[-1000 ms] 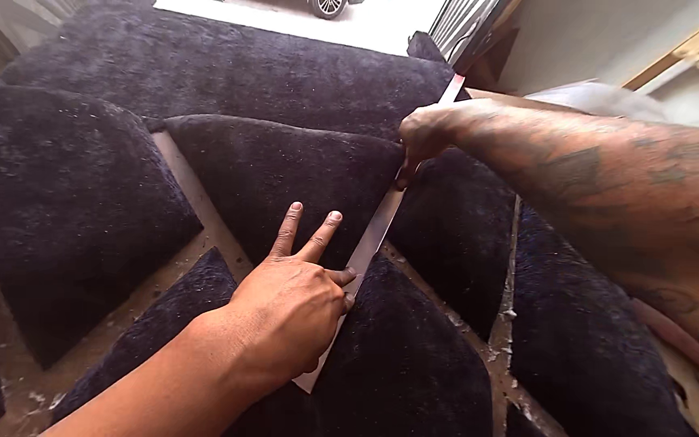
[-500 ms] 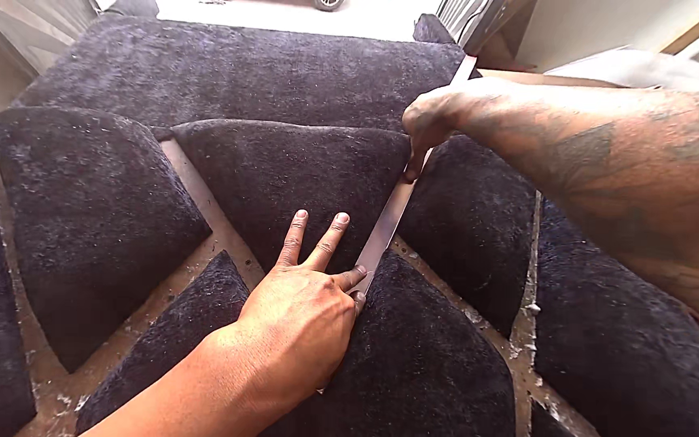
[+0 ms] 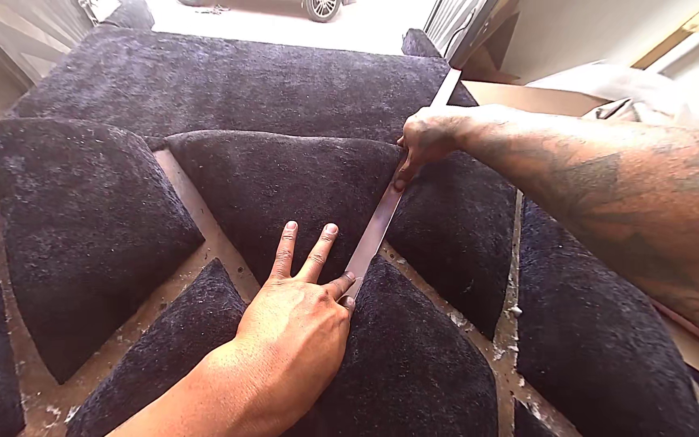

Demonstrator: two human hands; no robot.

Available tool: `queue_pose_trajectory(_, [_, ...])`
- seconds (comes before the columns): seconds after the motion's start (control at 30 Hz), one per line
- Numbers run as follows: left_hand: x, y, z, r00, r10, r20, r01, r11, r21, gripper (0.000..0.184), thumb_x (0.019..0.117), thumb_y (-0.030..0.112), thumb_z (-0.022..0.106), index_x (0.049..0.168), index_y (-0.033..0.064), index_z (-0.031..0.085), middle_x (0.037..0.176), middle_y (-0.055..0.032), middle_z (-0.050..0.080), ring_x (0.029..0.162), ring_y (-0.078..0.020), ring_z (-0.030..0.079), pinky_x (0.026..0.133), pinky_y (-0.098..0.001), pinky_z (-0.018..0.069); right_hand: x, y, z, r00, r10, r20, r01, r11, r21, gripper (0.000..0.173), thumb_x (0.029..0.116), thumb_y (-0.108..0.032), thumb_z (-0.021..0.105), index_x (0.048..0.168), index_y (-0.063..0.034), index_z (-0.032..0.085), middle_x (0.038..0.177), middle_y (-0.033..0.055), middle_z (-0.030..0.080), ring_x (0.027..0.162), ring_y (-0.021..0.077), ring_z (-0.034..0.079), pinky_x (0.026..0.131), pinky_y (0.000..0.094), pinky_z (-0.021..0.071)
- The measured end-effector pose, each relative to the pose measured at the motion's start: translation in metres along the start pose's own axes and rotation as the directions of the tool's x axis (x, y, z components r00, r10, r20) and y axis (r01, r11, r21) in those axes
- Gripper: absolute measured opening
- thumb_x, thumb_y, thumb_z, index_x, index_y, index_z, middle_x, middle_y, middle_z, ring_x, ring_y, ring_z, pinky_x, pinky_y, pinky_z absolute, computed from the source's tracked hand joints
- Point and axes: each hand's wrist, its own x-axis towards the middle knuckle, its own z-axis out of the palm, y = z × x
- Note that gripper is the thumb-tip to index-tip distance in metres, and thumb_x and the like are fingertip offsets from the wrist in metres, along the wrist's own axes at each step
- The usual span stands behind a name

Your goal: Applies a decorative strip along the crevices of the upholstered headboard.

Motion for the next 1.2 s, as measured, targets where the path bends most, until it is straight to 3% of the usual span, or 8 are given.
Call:
queue_pose_trajectory(0.4, [0.002, -0.001, 0.006, 1.0, -0.001, -0.023, 0.0, 1.0, -0.011, 0.035, 0.094, 0.042, 0.058, 0.126, 0.0433, 0.072, 0.159, 0.0196, 0.044, 0.159, -0.0375, 0.008, 0.117, -0.079, -0.0026, 0.005, -0.006, -0.007, 0.998, 0.056, 0.022, -0.055, 0.998, -0.035, 0.074, 0.0533, -0.078, 0.085, 0.08, -0.0104, 0.072, 0.075, 0.0118, 0.067, 0.077, 0.0327, 0.068, 0.067, 0.061, 0.0527])
queue_pose_trajectory(0.53, [0.002, -0.003, 0.002, 1.0, -0.008, 0.012, 0.008, 1.0, -0.022, 0.04, 0.0878, 0.047, 0.067, 0.128, 0.0455, 0.07, 0.158, 0.0226, 0.044, 0.16, -0.0357, 0.007, 0.117, -0.0781, -0.0037, 0.004, -0.008, -0.009, 0.998, 0.06, 0.023, -0.058, 0.997, -0.053, 0.073, 0.0547, -0.076, 0.086, 0.077, -0.0083, 0.069, 0.075, 0.0132, 0.066, 0.077, 0.0335, 0.068, 0.067, 0.0604, 0.0527])
queue_pose_trajectory(0.63, [0.001, -0.005, 0.0, 1.0, -0.007, 0.023, 0.009, 0.999, -0.05, 0.036, 0.0887, 0.045, 0.066, 0.124, 0.0451, 0.072, 0.157, 0.0236, 0.046, 0.16, -0.0354, 0.009, 0.119, -0.0768, -0.002, 0.007, -0.004, -0.004, 1.0, 0.027, -0.001, -0.027, 0.999, -0.037, 0.076, 0.0541, -0.078, 0.085, 0.077, -0.0076, 0.07, 0.076, 0.0148, 0.067, 0.077, 0.0355, 0.068, 0.068, 0.0641, 0.0529])
queue_pose_trajectory(0.77, [0.002, -0.007, -0.011, 0.993, -0.001, 0.114, 0.009, 0.998, -0.063, 0.053, 0.0754, 0.051, 0.08, 0.127, 0.0446, 0.071, 0.159, 0.0238, 0.042, 0.16, -0.0339, 0.005, 0.12, -0.0738, -0.0021, 0.008, -0.004, -0.001, 0.999, 0.031, -0.008, -0.031, 0.999, -0.018, 0.073, 0.056, -0.077, 0.085, 0.076, -0.0082, 0.071, 0.074, 0.0155, 0.066, 0.077, 0.0366, 0.068, 0.07, 0.0652, 0.0523])
queue_pose_trajectory(0.97, [0.002, -0.007, -0.013, 0.995, 0.015, 0.1, -0.011, 0.999, -0.036, 0.056, 0.0686, 0.055, 0.084, 0.123, 0.0441, 0.073, 0.157, 0.024, 0.044, 0.16, -0.0329, 0.007, 0.12, -0.0729, 0.0018, 0.003, -0.007, -0.003, 0.999, 0.047, 0.004, -0.047, 0.999, -0.022, 0.073, 0.0588, -0.076, 0.085, 0.08, -0.0074, 0.073, 0.076, 0.0159, 0.067, 0.08, 0.037, 0.068, 0.072, 0.0652, 0.052])
queue_pose_trajectory(1.1, [0.003, -0.008, -0.014, 0.993, 0.014, 0.117, -0.01, 0.999, -0.036, 0.056, 0.0726, 0.051, 0.082, 0.127, 0.0447, 0.071, 0.158, 0.0241, 0.043, 0.16, -0.0321, 0.006, 0.121, -0.0705, 0.0, 0.001, -0.009, -0.006, 0.998, 0.049, 0.026, -0.049, 0.999, -0.015, 0.07, 0.062, -0.073, 0.085, 0.082, -0.0068, 0.074, 0.078, 0.0162, 0.068, 0.082, 0.0364, 0.069, 0.075, 0.0638, 0.0521])
queue_pose_trajectory(1.2, [0.004, -0.008, -0.015, 0.994, 0.015, 0.107, -0.01, 0.999, -0.05, 0.044, 0.0807, 0.046, 0.077, 0.124, 0.0443, 0.073, 0.156, 0.0237, 0.046, 0.16, -0.0314, 0.009, 0.122, -0.0696, 0.0003, -0.001, -0.012, -0.009, 0.997, 0.056, 0.049, -0.055, 0.998, -0.018, 0.07, 0.0621, -0.072, 0.086, 0.082, -0.0063, 0.074, 0.079, 0.0167, 0.068, 0.083, 0.0355, 0.068, 0.075, 0.0629, 0.0513])
